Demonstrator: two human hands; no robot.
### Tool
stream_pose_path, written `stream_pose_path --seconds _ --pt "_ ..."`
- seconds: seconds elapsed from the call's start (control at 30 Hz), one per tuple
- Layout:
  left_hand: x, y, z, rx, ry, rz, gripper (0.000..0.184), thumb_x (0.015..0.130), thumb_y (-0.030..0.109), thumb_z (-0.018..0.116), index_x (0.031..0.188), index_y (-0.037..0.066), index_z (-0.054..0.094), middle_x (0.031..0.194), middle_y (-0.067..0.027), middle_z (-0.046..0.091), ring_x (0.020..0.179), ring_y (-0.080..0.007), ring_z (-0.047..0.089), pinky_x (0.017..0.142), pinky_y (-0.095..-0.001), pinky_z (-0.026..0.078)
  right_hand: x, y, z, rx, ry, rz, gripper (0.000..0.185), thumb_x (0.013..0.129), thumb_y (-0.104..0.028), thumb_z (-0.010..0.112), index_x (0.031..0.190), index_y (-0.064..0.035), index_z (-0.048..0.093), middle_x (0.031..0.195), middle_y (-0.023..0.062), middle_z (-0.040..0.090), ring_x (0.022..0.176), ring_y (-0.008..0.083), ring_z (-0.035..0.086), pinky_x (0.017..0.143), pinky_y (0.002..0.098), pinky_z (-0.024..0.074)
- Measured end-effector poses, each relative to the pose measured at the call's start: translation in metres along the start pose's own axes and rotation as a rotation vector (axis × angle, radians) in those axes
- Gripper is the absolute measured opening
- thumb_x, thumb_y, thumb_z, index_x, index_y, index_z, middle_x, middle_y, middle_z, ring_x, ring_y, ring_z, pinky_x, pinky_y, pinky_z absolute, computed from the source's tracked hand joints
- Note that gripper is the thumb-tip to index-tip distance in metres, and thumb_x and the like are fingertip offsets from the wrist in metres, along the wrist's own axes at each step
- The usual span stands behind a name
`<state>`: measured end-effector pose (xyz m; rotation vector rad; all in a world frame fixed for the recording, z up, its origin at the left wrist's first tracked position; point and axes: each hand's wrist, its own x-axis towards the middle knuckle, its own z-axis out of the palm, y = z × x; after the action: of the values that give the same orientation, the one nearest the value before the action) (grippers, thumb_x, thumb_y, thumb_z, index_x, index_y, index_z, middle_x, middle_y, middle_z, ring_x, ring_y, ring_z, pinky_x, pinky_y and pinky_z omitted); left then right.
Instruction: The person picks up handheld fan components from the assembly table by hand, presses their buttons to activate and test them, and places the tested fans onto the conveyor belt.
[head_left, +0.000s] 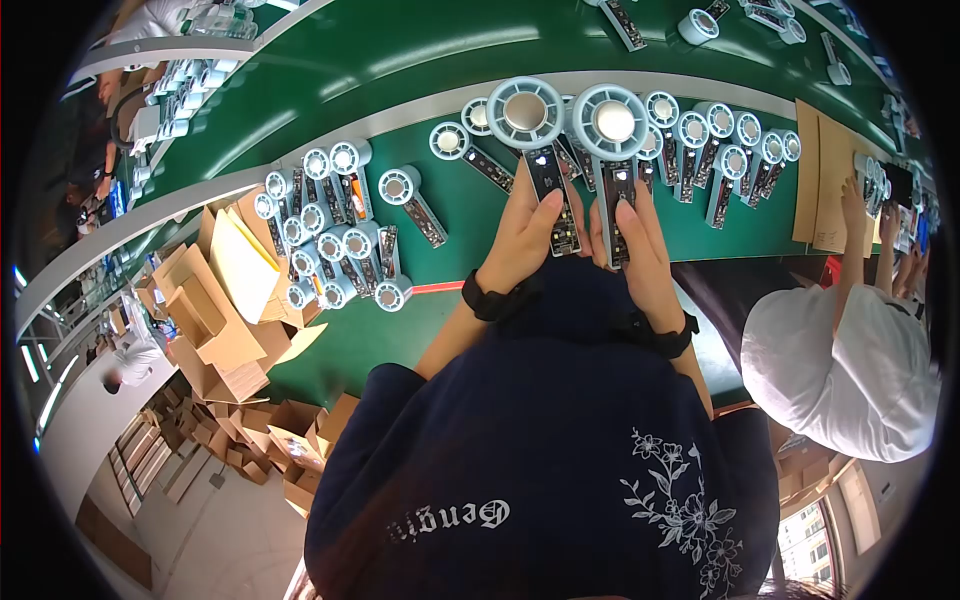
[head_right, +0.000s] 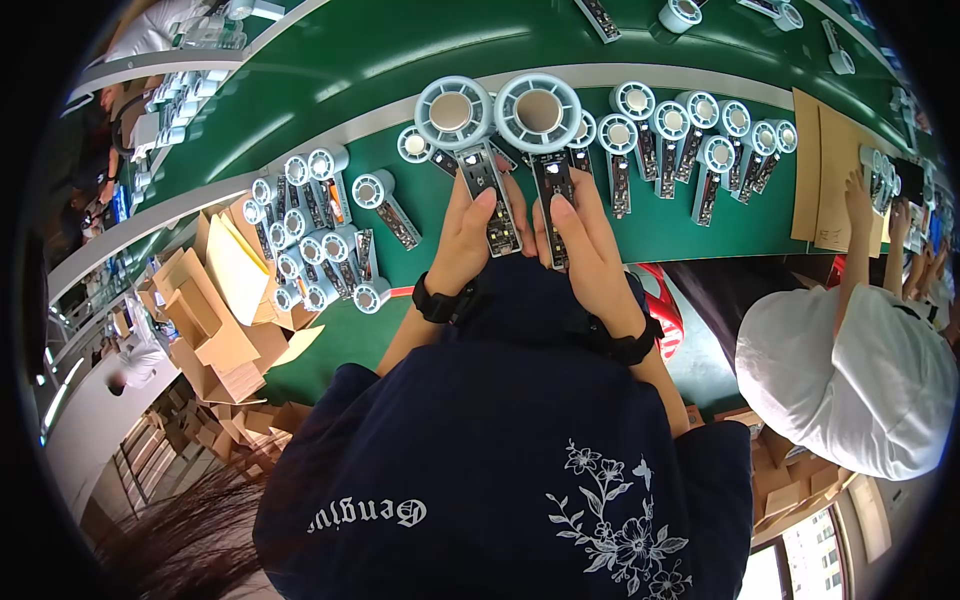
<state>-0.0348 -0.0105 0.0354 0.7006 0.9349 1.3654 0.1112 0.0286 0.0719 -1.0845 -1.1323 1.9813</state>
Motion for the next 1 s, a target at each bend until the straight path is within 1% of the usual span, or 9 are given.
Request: stream_pose_path --seconds 0.1,0.23,0.27,0.33,0.37,0.63,0.67,0.77,1.0 --pt "-0.001 -0.004 0.006 -0.072 0.007 0.040 0.041 0.096 0.033 0.043 0.120 0.002 0.032 0.075 -0.0138 0.054 0.052 -0.0219 0.059 0.046 -0.0276 0.049 0.001 0.001 0.001 0.058 0.002 -0.025 0.027 0.099 -0.027 0.035 0.105 -0.0027 0.044 0.079 0.0039 0.051 0.054 0.0086 0.046 0.048 0.0205 0.0354" --pt "-0.002 0.000 0.009 -0.079 -0.018 0.012 0.041 0.096 0.032 0.044 0.121 0.002 0.032 0.073 -0.0141 0.054 0.051 -0.0222 0.058 0.046 -0.0275 0.049 0.001 0.002 -0.003 0.074 0.047 -0.006 0.027 0.099 -0.027 0.036 0.107 -0.0021 0.044 0.078 0.0042 0.051 0.053 0.0091 0.046 0.048 0.0205 0.0351" --pt "-0.002 -0.001 0.008 -0.078 -0.017 0.014 0.041 0.096 0.032 0.044 0.121 0.002 0.032 0.073 -0.0141 0.054 0.051 -0.0222 0.058 0.046 -0.0275 0.049 0.001 0.003 -0.004 0.095 0.018 -0.002 0.027 0.099 -0.025 0.036 0.113 -0.0021 0.042 0.079 0.0037 0.051 0.054 0.0082 0.046 0.048 0.0199 0.0354" --pt "-0.003 -0.006 0.005 -0.070 -0.037 0.030 0.035 0.096 0.023 0.043 0.122 0.002 0.030 0.076 -0.0116 0.054 0.055 -0.0184 0.057 0.051 -0.0260 0.049 0.001 0.004 -0.006 0.136 -0.039 0.007 0.032 0.100 -0.022 0.036 0.124 -0.0020 0.037 0.080 0.0027 0.051 0.056 0.0064 0.046 0.050 0.0188 0.0359" --pt "-0.003 -0.006 0.004 -0.065 -0.047 0.039 0.033 0.097 0.018 0.042 0.123 0.002 0.028 0.078 -0.0103 0.055 0.057 -0.0165 0.057 0.053 -0.0253 0.049 0.001 0.004 -0.006 0.135 -0.040 0.005 0.032 0.100 -0.022 0.036 0.124 -0.0020 0.037 0.080 0.0027 0.051 0.056 0.0064 0.046 0.050 0.0188 0.0359" --pt "-0.005 0.000 0.006 -0.108 -0.050 0.030 0.036 0.097 0.017 0.041 0.125 0.002 0.026 0.078 -0.0099 0.055 0.058 -0.0162 0.058 0.052 -0.0253 0.049 0.000 0.002 -0.003 0.100 -0.010 0.007 0.032 0.099 -0.021 0.037 0.125 -0.0022 0.036 0.078 0.0016 0.051 0.056 0.0053 0.045 0.050 0.0179 0.0352" --pt "-0.005 -0.001 0.006 -0.108 -0.049 0.031 0.036 0.097 0.017 0.041 0.125 0.002 0.026 0.078 -0.0099 0.055 0.058 -0.0162 0.058 0.052 -0.0253 0.049 0.001 0.005 -0.005 0.081 -0.018 0.013 0.032 0.099 -0.021 0.037 0.126 -0.0024 0.036 0.078 0.0013 0.051 0.056 0.0050 0.045 0.050 0.0177 0.0349" --pt "-0.005 -0.004 0.007 -0.026 -0.014 0.042 0.042 0.096 0.032 0.044 0.122 0.002 0.030 0.074 -0.0138 0.054 0.051 -0.0222 0.058 0.046 -0.0271 0.049 0.001 0.009 -0.009 0.045 -0.031 0.024 0.033 0.099 -0.021 0.037 0.127 -0.0028 0.036 0.078 0.0006 0.051 0.056 0.0044 0.045 0.050 0.0172 0.0342" --pt "-0.005 0.001 0.010 -0.027 -0.014 0.018 0.042 0.096 0.032 0.043 0.122 0.001 0.030 0.074 -0.0137 0.054 0.052 -0.0221 0.058 0.046 -0.0273 0.049 -0.001 0.003 -0.004 0.105 -0.024 0.035 0.034 0.099 -0.021 0.038 0.128 -0.0031 0.036 0.077 -0.0008 0.051 0.058 0.0030 0.044 0.051 0.0163 0.0322"
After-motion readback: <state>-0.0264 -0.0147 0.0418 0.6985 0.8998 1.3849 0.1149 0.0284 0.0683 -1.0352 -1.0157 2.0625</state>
